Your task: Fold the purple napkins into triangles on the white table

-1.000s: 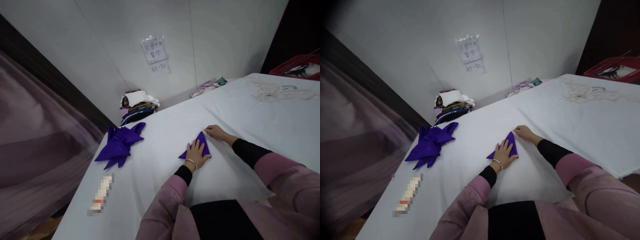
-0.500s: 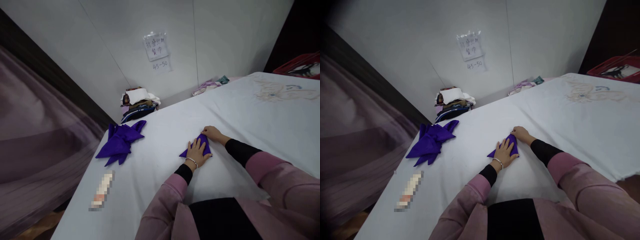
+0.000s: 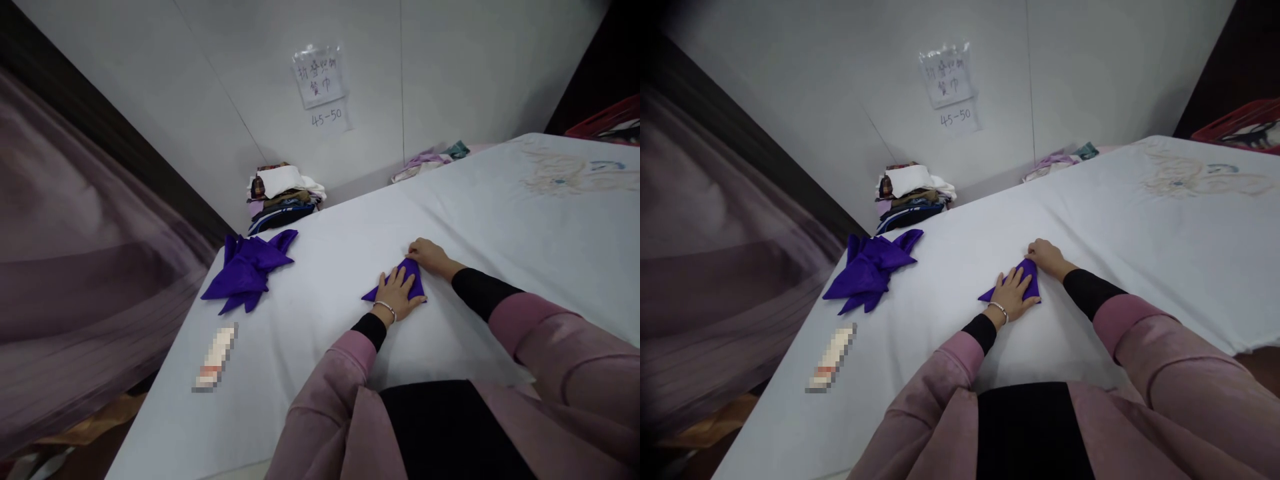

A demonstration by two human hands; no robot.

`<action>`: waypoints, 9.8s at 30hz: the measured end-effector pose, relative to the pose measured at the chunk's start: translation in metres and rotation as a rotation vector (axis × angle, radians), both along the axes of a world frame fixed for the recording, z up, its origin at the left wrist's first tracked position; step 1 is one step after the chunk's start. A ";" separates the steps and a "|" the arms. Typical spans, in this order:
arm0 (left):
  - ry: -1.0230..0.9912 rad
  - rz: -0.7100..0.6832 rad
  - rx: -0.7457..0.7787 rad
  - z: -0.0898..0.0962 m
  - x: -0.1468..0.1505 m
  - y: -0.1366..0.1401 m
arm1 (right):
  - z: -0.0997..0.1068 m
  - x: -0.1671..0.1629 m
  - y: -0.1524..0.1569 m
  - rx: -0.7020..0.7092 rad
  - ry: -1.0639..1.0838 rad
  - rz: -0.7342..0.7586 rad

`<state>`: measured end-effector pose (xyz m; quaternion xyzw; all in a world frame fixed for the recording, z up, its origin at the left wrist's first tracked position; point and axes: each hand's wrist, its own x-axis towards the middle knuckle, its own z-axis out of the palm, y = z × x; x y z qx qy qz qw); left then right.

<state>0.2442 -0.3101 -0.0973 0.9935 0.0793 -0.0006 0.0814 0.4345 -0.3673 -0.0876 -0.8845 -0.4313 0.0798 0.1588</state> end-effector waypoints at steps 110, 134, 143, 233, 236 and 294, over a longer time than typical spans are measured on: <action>0.042 0.227 0.023 0.004 -0.013 0.009 | -0.031 -0.002 -0.004 -0.006 -0.217 0.305; 0.092 0.532 -0.243 0.034 -0.008 0.022 | 0.006 -0.079 -0.065 0.358 0.882 -0.207; 0.071 0.601 -0.345 0.030 -0.030 0.010 | 0.002 -0.107 -0.062 0.347 -0.015 0.286; 0.226 0.349 -0.723 0.036 0.017 0.118 | 0.019 -0.065 -0.036 -0.043 0.463 0.184; 0.212 0.419 -0.728 0.032 0.011 0.122 | 0.023 -0.066 -0.030 -0.120 0.361 0.194; -0.016 0.831 -0.417 0.021 -0.006 0.099 | -0.031 -0.164 -0.066 0.226 0.029 0.869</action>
